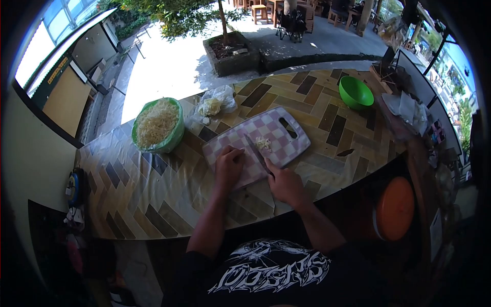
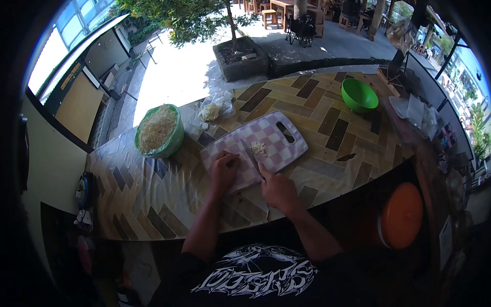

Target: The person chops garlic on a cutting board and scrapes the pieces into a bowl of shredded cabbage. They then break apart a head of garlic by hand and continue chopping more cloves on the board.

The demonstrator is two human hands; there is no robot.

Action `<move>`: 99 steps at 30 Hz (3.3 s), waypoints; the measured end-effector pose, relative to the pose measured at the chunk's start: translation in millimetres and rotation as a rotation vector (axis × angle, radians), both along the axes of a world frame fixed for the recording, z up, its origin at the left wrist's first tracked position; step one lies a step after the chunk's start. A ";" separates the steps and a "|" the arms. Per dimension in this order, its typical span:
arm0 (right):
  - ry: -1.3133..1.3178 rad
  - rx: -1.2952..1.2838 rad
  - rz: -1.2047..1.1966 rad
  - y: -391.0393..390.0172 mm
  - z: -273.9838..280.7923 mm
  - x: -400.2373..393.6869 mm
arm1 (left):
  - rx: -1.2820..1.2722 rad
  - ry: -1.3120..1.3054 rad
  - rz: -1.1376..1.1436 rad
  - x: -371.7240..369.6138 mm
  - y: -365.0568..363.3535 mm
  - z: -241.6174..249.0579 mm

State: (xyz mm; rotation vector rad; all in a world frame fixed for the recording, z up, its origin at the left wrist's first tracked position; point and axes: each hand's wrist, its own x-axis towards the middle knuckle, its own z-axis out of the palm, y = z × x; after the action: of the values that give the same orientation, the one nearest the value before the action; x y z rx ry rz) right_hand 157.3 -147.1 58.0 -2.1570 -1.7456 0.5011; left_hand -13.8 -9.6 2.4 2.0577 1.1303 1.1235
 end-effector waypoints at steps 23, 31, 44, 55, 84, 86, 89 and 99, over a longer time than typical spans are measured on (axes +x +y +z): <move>-0.168 0.002 0.123 34.5 -22.1 -39.7 | 0.042 -0.031 0.002 -0.9 4.9 -5.1; -0.124 -0.045 0.123 28.0 8.0 -47.9 | 0.060 -0.021 0.011 -1.2 0.6 1.7; -0.176 -0.143 0.136 14.9 22.0 -56.1 | -0.010 -0.051 0.008 0.3 1.9 2.7; -0.147 -0.092 0.145 26.4 17.4 -47.3 | 0.016 -0.016 0.014 -1.0 1.4 -0.2; -0.104 -0.056 0.127 33.5 21.7 -41.9 | -0.003 -0.038 -0.013 -1.8 2.8 -1.3; -0.100 -0.057 0.134 28.6 26.6 -40.0 | 0.001 -0.028 -0.009 -4.1 1.4 -1.6; -0.158 -0.055 0.114 28.5 14.0 -49.6 | -0.010 -0.031 -0.011 -0.6 3.6 -1.3; -0.104 -0.077 0.126 24.6 26.2 -41.0 | 0.038 0.003 -0.039 -2.8 3.4 -0.1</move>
State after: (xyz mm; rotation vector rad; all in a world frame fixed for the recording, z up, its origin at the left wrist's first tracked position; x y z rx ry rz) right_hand 116.3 -122.6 84.2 -2.1702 -1.9584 0.5036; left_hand -16.7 -6.2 2.3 2.1015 1.0732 1.1320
